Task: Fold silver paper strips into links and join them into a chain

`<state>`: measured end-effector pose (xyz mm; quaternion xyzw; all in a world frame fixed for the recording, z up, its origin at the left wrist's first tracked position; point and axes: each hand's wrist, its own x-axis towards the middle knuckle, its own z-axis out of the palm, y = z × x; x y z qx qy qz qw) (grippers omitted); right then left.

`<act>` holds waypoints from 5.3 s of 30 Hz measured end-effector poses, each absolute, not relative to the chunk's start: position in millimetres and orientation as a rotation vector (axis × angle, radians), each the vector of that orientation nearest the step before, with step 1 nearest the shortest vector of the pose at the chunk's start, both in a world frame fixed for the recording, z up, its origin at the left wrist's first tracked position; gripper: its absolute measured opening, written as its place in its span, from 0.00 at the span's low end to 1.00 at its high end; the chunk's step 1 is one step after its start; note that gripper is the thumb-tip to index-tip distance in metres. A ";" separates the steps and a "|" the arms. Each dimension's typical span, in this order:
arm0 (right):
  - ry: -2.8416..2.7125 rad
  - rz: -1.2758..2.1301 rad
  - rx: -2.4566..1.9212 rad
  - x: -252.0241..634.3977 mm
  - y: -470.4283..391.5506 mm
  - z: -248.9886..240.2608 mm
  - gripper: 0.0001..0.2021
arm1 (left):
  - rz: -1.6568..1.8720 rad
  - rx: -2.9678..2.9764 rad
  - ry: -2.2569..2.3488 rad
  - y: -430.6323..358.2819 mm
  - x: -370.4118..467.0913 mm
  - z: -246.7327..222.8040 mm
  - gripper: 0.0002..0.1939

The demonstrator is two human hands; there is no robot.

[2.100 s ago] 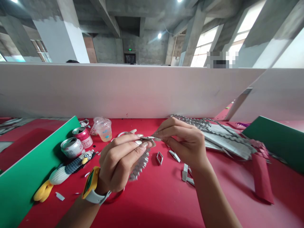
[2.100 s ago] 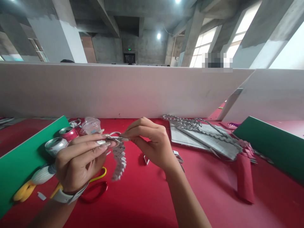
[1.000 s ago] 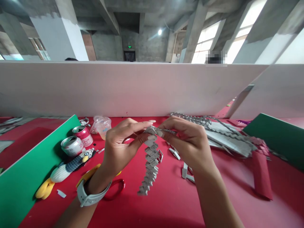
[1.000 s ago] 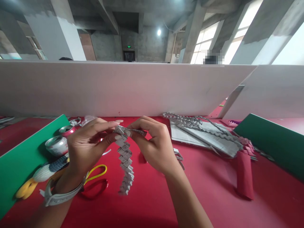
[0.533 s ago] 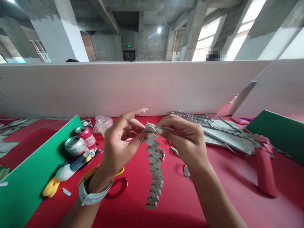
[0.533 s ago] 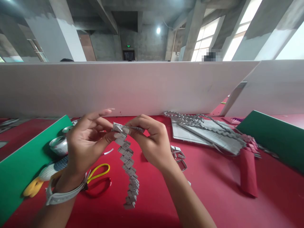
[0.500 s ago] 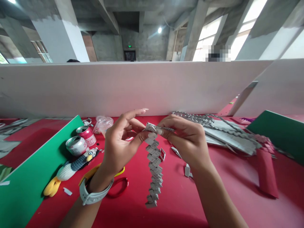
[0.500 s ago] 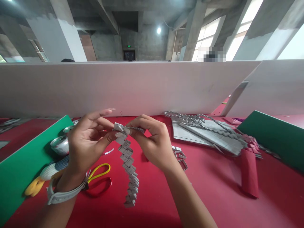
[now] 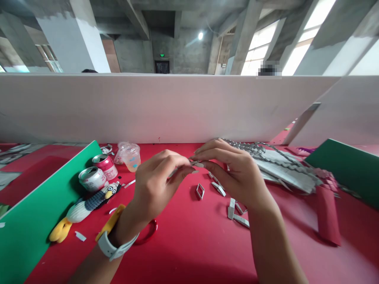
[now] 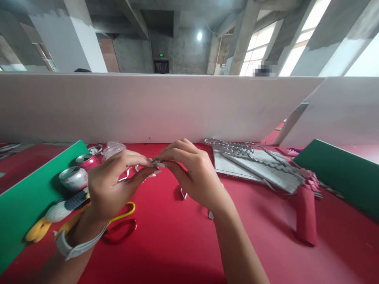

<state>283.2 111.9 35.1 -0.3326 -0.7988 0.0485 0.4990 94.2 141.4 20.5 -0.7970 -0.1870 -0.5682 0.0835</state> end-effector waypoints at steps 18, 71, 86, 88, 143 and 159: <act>-1.959 -0.391 -1.085 264.6 119.5 20.6 0.13 | -1.163 -2.418 -0.630 148.0 86.2 22.7 0.09; -1.831 -0.617 -0.807 259.3 116.9 21.8 0.14 | -1.629 -2.165 -0.698 147.3 89.7 19.9 0.06; -1.863 -0.558 -0.856 256.3 124.8 16.2 0.10 | -1.667 -2.497 -0.674 163.8 86.0 19.5 0.04; -1.846 -0.514 -0.898 255.0 127.2 13.8 0.10 | -1.562 -2.313 -0.628 166.0 87.7 16.0 0.05; -1.793 0.577 -0.822 293.9 121.7 29.8 0.16 | -2.419 -2.903 -1.117 154.1 95.2 17.4 0.04; -1.726 0.810 -0.867 293.8 114.7 37.1 0.08 | -2.684 -3.522 -1.312 166.7 95.9 10.3 0.08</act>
